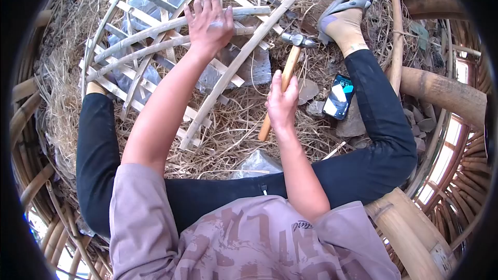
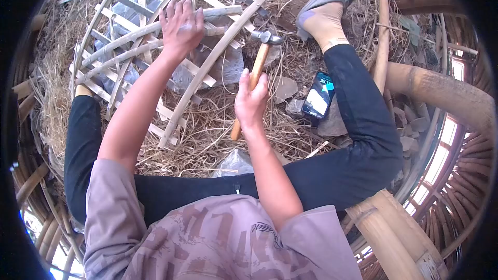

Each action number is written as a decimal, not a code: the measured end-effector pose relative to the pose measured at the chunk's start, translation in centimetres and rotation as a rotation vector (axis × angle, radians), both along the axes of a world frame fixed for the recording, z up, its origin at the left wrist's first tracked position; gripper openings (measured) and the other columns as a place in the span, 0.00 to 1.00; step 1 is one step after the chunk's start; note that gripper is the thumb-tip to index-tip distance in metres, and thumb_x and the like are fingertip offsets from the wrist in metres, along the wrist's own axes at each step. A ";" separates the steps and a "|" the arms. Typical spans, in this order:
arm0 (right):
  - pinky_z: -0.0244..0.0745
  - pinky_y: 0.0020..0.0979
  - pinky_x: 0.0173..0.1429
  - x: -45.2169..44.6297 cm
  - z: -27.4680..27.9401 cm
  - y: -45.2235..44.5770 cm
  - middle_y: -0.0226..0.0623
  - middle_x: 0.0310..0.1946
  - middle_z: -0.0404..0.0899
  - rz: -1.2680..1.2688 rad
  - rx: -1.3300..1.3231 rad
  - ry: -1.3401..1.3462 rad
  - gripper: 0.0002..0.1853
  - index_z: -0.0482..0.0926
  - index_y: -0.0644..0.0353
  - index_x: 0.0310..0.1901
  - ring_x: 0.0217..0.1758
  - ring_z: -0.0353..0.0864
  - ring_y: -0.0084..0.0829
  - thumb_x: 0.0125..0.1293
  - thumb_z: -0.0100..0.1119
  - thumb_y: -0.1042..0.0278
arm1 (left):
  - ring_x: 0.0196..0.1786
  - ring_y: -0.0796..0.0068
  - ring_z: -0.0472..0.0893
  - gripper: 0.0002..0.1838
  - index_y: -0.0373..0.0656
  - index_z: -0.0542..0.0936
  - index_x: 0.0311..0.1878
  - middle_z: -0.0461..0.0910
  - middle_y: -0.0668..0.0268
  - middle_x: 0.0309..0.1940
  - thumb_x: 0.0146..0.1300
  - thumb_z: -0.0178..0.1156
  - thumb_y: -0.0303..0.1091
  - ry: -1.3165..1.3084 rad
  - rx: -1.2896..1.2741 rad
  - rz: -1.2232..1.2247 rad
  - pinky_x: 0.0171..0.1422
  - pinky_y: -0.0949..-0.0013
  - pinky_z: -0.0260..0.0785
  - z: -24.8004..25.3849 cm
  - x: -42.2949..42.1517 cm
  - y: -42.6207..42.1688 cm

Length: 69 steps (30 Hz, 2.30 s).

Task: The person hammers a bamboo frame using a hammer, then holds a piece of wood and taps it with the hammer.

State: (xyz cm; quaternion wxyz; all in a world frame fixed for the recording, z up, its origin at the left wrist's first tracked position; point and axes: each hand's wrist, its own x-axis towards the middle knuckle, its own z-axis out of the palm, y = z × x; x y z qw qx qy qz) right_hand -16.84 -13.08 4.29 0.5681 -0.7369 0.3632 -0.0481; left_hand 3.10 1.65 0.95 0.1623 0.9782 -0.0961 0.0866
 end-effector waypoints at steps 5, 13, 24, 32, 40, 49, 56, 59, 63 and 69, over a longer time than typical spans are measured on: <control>0.73 0.40 0.38 0.2 0.1 0.2 0.38 0.26 0.76 0.023 -0.029 0.001 0.20 0.71 0.62 0.40 0.29 0.78 0.36 0.79 0.58 0.51 | 0.79 0.45 0.62 0.32 0.34 0.73 0.69 0.71 0.46 0.71 0.77 0.47 0.53 0.007 0.001 -0.030 0.83 0.38 0.47 0.3 1.4 0.8; 0.73 0.39 0.37 0.8 2.0 -0.3 0.38 0.25 0.75 0.015 -0.046 -0.050 0.21 0.70 0.62 0.39 0.29 0.77 0.34 0.80 0.57 0.50 | 0.63 0.51 0.79 0.26 0.41 0.82 0.56 0.79 0.52 0.59 0.76 0.53 0.56 0.058 0.224 -0.110 0.67 0.45 0.68 2.9 7.2 11.9; 0.73 0.42 0.39 1.6 2.6 -1.0 0.41 0.26 0.76 -0.070 0.035 -0.073 0.20 0.71 0.63 0.40 0.30 0.80 0.39 0.80 0.57 0.51 | 0.63 0.52 0.76 0.32 0.41 0.85 0.49 0.81 0.54 0.53 0.73 0.54 0.65 0.120 0.445 -0.090 0.63 0.44 0.67 3.9 2.8 14.3; 0.75 0.37 0.32 1.3 2.0 -1.7 0.35 0.23 0.77 -0.070 -0.006 -0.144 0.21 0.71 0.60 0.40 0.26 0.81 0.33 0.79 0.56 0.48 | 0.69 0.55 0.73 0.39 0.41 0.85 0.50 0.81 0.57 0.59 0.74 0.45 0.71 0.248 0.508 -0.147 0.75 0.36 0.56 3.6 4.4 14.9; 0.81 0.35 0.32 1.0 0.7 1.0 0.39 0.29 0.80 -0.063 0.066 -0.145 0.24 0.69 0.63 0.42 0.27 0.84 0.34 0.73 0.65 0.47 | 0.67 0.57 0.77 0.35 0.45 0.89 0.42 0.86 0.59 0.52 0.78 0.43 0.65 0.290 0.536 -0.154 0.80 0.32 0.48 3.8 4.8 15.2; 0.83 0.34 0.34 2.3 -0.4 0.1 0.37 0.29 0.80 -0.144 0.143 -0.194 0.31 0.69 0.62 0.44 0.28 0.84 0.35 0.68 0.68 0.37 | 0.58 0.52 0.80 0.35 0.42 0.90 0.32 0.88 0.58 0.41 0.78 0.45 0.60 0.006 0.468 -0.089 0.81 0.42 0.49 8.2 4.5 10.8; 0.81 0.33 0.39 4.7 4.0 -4.7 0.41 0.35 0.77 -0.231 0.243 -0.306 0.39 0.69 0.65 0.46 0.36 0.83 0.34 0.67 0.63 0.28 | 0.58 0.56 0.80 0.39 0.38 0.91 0.35 0.90 0.55 0.38 0.75 0.45 0.65 -0.145 0.517 -0.025 0.80 0.49 0.50 14.1 3.6 7.1; 0.78 0.31 0.37 5.2 6.5 -6.5 0.44 0.38 0.80 -0.330 0.280 -0.401 0.36 0.68 0.65 0.47 0.33 0.80 0.30 0.68 0.66 0.33 | 0.59 0.57 0.80 0.43 0.37 0.91 0.36 0.89 0.55 0.39 0.75 0.40 0.68 -0.130 0.537 0.024 0.80 0.49 0.49 16.6 2.0 5.6; 0.66 0.20 0.16 5.3 9.2 -7.9 0.44 0.39 0.83 -0.426 0.393 -0.523 0.31 0.65 0.62 0.49 0.17 0.69 0.15 0.71 0.68 0.42 | 0.58 0.53 0.80 0.47 0.36 0.90 0.36 0.88 0.50 0.38 0.75 0.36 0.71 -0.052 0.444 0.126 0.79 0.47 0.48 19.3 0.8 5.5; 0.69 0.25 0.13 4.8 13.8 -9.0 0.43 0.34 0.80 -0.441 0.498 -0.632 0.27 0.63 0.63 0.46 0.16 0.72 0.23 0.73 0.67 0.48 | 0.55 0.48 0.83 0.48 0.36 0.91 0.39 0.87 0.42 0.42 0.76 0.32 0.70 0.128 0.319 0.354 0.75 0.40 0.53 18.4 -3.5 1.5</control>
